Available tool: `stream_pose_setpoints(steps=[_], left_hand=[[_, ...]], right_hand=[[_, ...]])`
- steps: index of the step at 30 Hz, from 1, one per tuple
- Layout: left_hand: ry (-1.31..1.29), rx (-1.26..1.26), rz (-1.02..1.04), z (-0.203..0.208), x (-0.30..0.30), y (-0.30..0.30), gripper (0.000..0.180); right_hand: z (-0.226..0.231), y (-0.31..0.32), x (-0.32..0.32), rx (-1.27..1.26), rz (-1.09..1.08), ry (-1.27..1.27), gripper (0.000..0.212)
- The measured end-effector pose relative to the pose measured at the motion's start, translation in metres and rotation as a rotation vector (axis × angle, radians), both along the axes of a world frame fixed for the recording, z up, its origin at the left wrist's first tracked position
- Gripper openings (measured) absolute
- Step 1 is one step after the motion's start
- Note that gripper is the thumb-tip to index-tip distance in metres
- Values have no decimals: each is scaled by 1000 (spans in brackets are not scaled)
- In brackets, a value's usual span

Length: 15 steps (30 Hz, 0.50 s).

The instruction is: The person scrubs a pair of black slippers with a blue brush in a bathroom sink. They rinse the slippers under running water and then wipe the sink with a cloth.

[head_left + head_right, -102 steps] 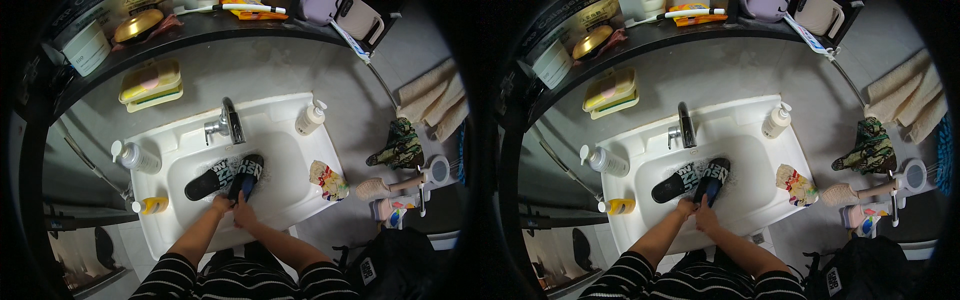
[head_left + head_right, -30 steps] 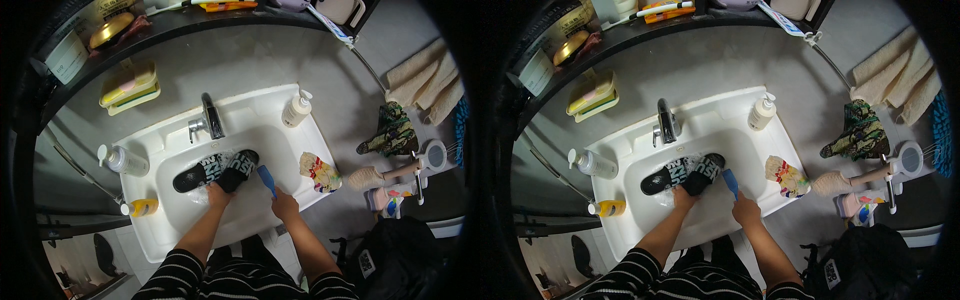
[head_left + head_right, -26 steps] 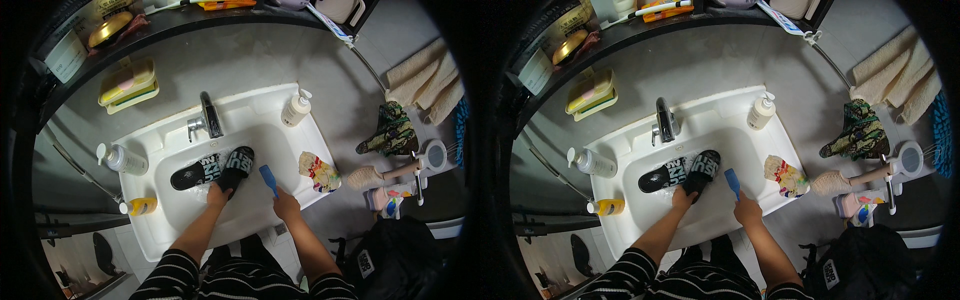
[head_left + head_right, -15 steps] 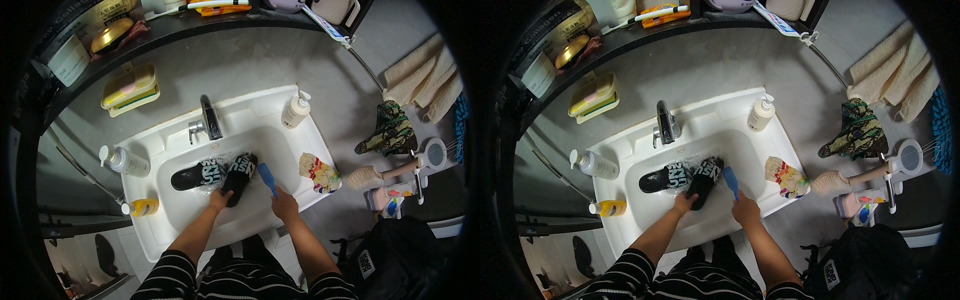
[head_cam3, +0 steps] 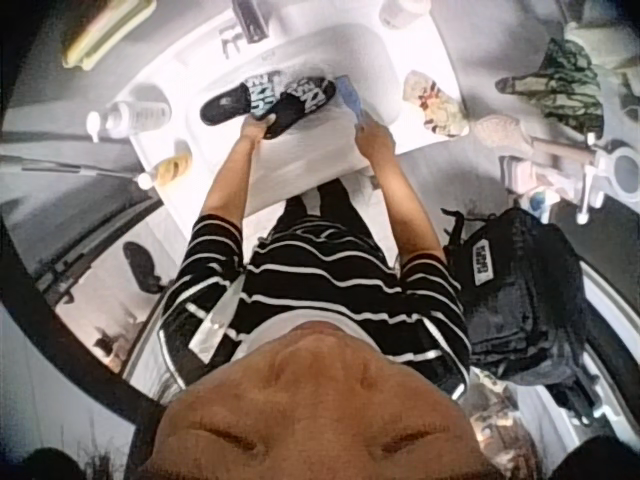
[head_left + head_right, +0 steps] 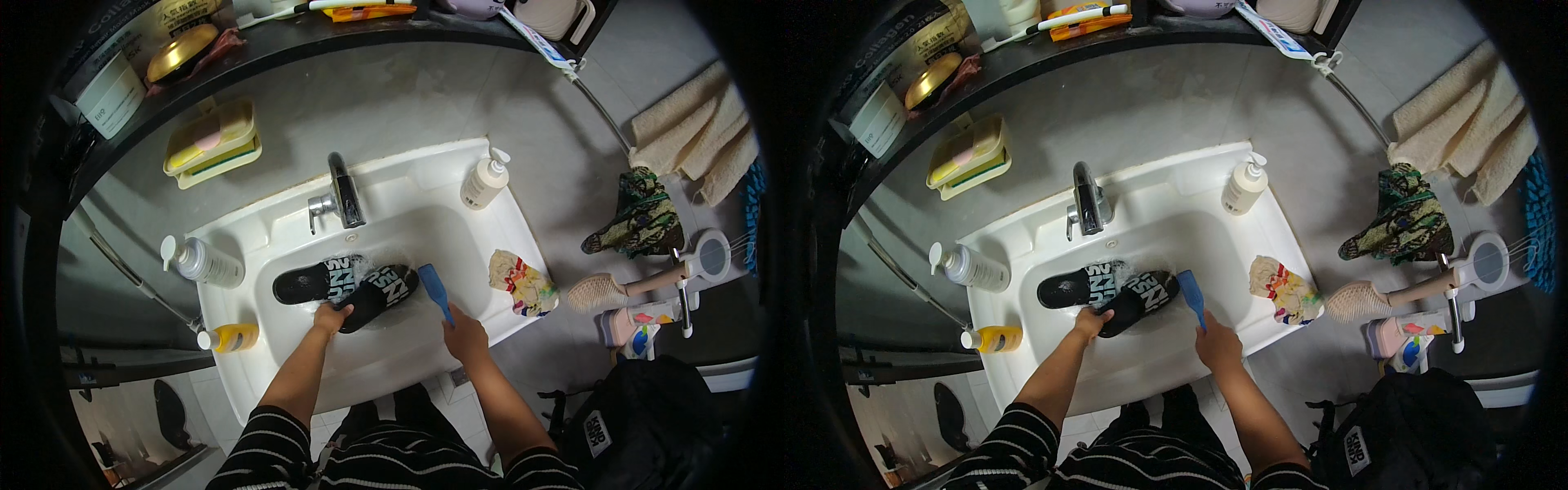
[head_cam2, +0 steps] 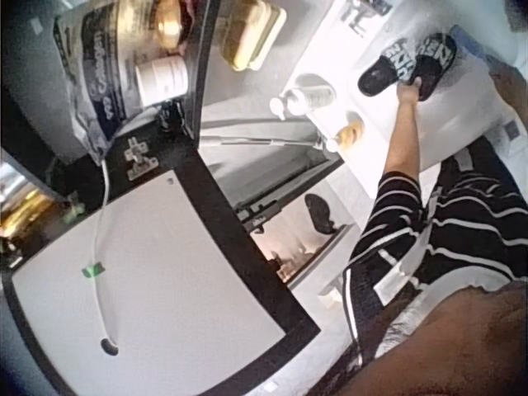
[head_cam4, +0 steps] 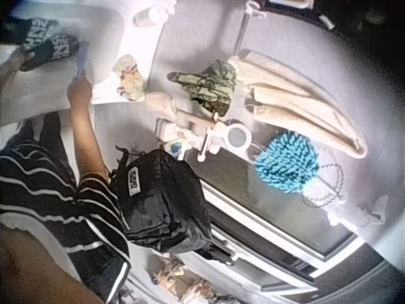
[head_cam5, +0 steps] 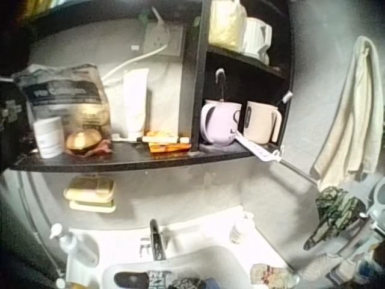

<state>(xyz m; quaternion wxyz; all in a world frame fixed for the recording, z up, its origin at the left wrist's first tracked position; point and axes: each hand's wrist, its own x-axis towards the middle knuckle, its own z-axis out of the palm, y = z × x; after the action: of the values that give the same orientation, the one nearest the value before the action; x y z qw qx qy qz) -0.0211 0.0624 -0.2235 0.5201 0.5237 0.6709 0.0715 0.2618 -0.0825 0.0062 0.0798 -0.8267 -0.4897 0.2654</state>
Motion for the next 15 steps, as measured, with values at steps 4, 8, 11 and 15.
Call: stream_pose_setpoints(steps=[4,8,11,15], left_hand=[[277,145,-239,58,46,-29,59],[113,135,-178,65,45,-35,56],[-129,-236,21,99,47,-31,46],[-509,-633,328,103,32,-31,35]], right_hand=[[-7,-4,-13,15,79,59,42],[-25,4,-6,-78,48,-94,40],[-29,0,2,134,73,19,39],[-21,2,-9,210,101,106,39]])
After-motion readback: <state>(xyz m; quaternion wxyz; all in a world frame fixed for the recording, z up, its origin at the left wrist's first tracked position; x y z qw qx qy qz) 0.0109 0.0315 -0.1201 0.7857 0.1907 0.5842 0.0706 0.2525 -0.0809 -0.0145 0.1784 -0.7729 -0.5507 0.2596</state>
